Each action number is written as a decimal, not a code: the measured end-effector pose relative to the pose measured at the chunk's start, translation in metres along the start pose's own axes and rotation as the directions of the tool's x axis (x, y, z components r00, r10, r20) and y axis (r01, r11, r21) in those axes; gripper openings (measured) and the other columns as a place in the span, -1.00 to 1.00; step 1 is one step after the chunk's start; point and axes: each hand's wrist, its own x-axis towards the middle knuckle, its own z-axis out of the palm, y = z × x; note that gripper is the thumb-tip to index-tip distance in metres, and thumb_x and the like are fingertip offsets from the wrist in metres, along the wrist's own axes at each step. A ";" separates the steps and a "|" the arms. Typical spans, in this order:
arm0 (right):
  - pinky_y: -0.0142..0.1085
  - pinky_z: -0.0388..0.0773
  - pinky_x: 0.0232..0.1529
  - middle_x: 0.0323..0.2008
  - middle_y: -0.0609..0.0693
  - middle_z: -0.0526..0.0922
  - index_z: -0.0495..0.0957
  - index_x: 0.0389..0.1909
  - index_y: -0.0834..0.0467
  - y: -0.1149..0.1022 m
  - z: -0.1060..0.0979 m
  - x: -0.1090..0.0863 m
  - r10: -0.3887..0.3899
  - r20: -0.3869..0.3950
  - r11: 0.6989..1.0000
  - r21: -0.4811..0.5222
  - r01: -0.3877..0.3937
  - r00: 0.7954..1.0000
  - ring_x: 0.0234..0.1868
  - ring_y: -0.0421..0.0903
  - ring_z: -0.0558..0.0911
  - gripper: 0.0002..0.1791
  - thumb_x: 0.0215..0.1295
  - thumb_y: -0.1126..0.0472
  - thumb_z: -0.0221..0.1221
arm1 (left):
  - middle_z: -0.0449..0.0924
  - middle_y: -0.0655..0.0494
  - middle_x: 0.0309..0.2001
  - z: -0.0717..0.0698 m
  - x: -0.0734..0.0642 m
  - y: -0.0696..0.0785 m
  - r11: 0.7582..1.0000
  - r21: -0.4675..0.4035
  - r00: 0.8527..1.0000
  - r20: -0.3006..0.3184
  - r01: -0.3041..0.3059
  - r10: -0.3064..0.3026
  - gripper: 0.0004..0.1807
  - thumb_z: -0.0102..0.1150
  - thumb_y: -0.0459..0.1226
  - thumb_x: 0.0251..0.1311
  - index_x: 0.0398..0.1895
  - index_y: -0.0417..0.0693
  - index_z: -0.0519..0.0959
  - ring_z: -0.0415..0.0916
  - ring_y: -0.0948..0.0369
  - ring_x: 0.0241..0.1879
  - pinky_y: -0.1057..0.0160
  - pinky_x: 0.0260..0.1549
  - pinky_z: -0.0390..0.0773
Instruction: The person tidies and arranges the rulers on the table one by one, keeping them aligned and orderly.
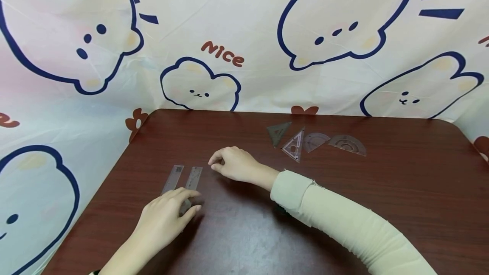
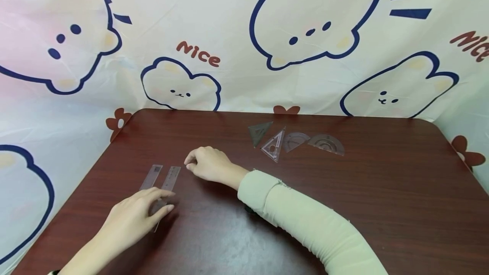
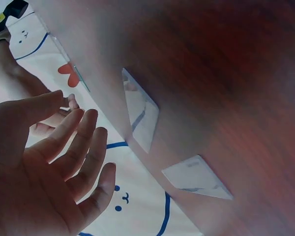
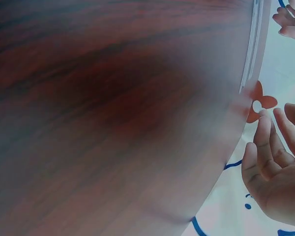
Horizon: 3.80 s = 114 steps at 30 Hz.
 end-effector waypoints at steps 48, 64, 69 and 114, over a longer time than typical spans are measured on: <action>-0.17 0.49 -0.28 0.01 0.10 0.65 0.65 0.06 0.18 0.107 -0.072 -0.055 0.210 -0.134 0.977 0.056 -0.204 0.968 -0.67 -0.13 0.48 -0.74 0.45 0.21 0.15 | 0.65 0.26 -0.05 0.023 0.060 0.046 0.980 0.028 0.979 0.067 -0.196 0.193 -0.73 0.36 -0.09 0.21 -0.04 0.13 0.68 0.59 0.15 -0.04 0.00 -0.17 0.58; -0.20 0.53 -0.27 -0.05 0.12 0.68 0.67 0.00 0.21 0.134 -0.090 -0.068 0.252 -0.225 0.967 0.013 -0.256 0.941 -0.21 -0.03 0.63 -0.77 0.42 0.26 0.16 | 0.63 0.23 -0.02 0.035 0.095 0.063 0.978 -0.018 0.972 0.106 -0.208 0.209 -0.73 0.31 -0.06 0.26 -0.01 0.16 0.66 0.57 0.13 0.01 -0.01 -0.15 0.57; -0.16 0.54 -0.25 -0.06 0.12 0.68 0.67 0.00 0.21 0.140 -0.095 -0.067 0.256 -0.230 0.965 0.003 -0.262 0.939 -0.20 -0.01 0.65 -0.77 0.41 0.26 0.17 | 0.62 0.22 -0.02 0.036 0.104 0.059 0.984 -0.018 0.978 0.113 -0.176 0.177 -0.74 0.31 -0.06 0.26 -0.01 0.16 0.66 0.56 0.12 0.03 -0.04 -0.14 0.56; -0.20 0.45 -0.40 -0.11 0.11 0.68 0.62 0.06 0.17 0.161 -0.109 -0.049 0.320 -0.325 0.937 -0.030 -0.348 0.890 -0.45 -0.07 0.57 -0.74 0.42 0.29 0.15 | 0.53 0.05 0.10 0.063 0.198 0.094 0.997 -0.056 0.988 0.138 -0.057 0.065 -0.50 0.23 0.05 0.29 0.19 -0.01 0.55 0.46 0.06 0.14 -0.09 -0.01 0.48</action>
